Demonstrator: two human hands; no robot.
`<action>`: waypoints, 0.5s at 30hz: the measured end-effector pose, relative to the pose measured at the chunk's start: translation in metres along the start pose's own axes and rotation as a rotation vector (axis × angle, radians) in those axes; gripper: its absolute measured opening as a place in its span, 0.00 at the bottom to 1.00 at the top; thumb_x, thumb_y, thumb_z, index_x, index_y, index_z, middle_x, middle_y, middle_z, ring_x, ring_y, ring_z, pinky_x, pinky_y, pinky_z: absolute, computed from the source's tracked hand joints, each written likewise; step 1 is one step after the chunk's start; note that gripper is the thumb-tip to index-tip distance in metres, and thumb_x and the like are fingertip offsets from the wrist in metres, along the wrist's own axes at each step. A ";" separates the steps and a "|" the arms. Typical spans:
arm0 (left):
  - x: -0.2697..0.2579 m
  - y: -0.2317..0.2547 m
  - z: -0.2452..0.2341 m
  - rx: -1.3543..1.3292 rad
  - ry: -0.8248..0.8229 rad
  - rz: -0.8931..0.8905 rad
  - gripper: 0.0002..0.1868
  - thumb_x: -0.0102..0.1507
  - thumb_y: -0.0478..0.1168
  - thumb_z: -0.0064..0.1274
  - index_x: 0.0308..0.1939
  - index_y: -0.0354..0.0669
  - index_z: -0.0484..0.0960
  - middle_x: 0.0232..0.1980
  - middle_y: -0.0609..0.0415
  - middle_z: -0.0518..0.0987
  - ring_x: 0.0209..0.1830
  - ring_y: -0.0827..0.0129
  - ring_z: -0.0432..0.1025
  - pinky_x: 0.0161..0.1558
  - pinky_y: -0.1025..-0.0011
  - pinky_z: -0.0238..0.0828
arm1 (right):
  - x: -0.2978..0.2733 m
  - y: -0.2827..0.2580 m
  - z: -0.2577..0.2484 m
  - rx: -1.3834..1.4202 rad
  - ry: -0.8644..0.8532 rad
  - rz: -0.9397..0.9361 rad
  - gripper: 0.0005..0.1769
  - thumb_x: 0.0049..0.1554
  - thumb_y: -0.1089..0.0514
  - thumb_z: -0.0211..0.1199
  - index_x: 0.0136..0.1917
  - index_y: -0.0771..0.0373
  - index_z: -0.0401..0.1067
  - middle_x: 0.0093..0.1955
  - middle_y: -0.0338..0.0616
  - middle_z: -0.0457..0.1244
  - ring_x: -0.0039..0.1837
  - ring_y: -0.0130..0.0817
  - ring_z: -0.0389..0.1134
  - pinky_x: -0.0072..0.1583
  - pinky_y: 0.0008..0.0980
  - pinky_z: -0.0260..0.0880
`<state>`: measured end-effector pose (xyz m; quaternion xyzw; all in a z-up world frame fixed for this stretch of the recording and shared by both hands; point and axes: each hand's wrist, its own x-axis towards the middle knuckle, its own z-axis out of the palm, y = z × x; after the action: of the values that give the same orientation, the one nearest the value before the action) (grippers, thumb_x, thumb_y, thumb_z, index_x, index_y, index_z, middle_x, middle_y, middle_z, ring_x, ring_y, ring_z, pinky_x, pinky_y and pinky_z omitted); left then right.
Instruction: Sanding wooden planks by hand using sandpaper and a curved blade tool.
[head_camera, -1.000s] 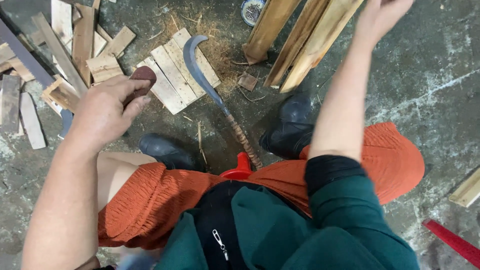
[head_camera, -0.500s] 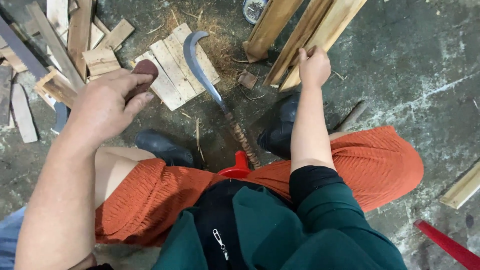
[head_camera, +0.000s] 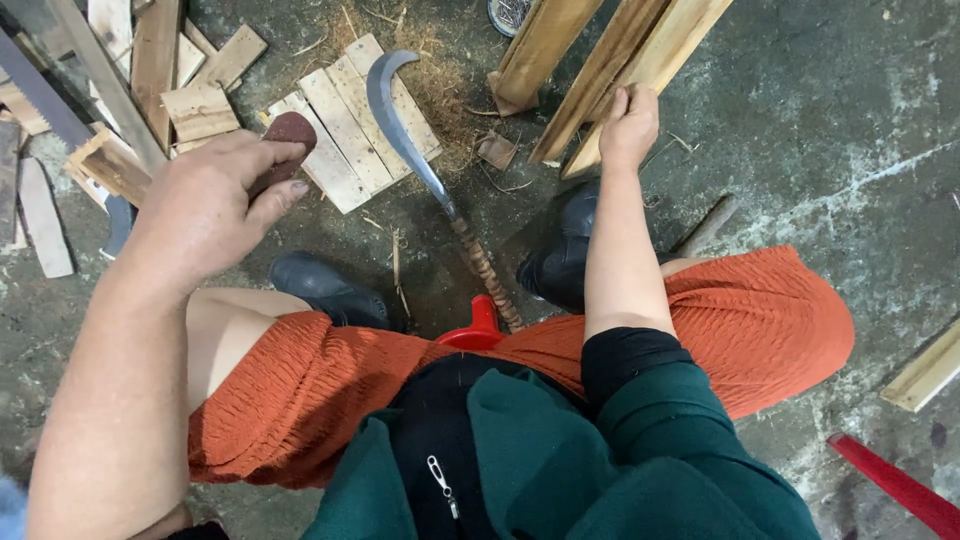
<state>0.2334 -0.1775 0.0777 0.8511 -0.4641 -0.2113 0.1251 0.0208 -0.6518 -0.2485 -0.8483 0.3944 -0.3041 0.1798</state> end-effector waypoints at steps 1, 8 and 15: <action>0.000 0.002 -0.001 -0.001 -0.012 -0.012 0.23 0.70 0.44 0.52 0.66 0.37 0.79 0.59 0.42 0.82 0.64 0.48 0.72 0.62 0.47 0.70 | -0.001 0.002 0.001 0.009 0.010 -0.009 0.06 0.61 0.59 0.60 0.41 0.57 0.67 0.42 0.44 0.63 0.44 0.46 0.66 0.47 0.46 0.64; 0.001 0.003 -0.001 0.014 -0.038 -0.047 0.22 0.69 0.45 0.53 0.65 0.39 0.79 0.57 0.44 0.82 0.56 0.49 0.75 0.55 0.48 0.73 | -0.003 0.025 0.018 0.061 0.015 -0.007 0.04 0.59 0.62 0.57 0.41 0.58 0.67 0.40 0.45 0.64 0.44 0.46 0.65 0.48 0.46 0.63; 0.000 0.005 -0.003 -0.015 -0.030 -0.055 0.22 0.69 0.45 0.53 0.65 0.38 0.80 0.58 0.43 0.81 0.55 0.49 0.76 0.54 0.48 0.73 | -0.019 0.068 0.050 0.028 0.106 0.127 0.06 0.51 0.58 0.58 0.36 0.61 0.72 0.41 0.48 0.67 0.44 0.50 0.69 0.48 0.47 0.67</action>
<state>0.2308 -0.1798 0.0827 0.8593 -0.4407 -0.2309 0.1187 0.0063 -0.6764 -0.3304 -0.8017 0.4522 -0.3421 0.1892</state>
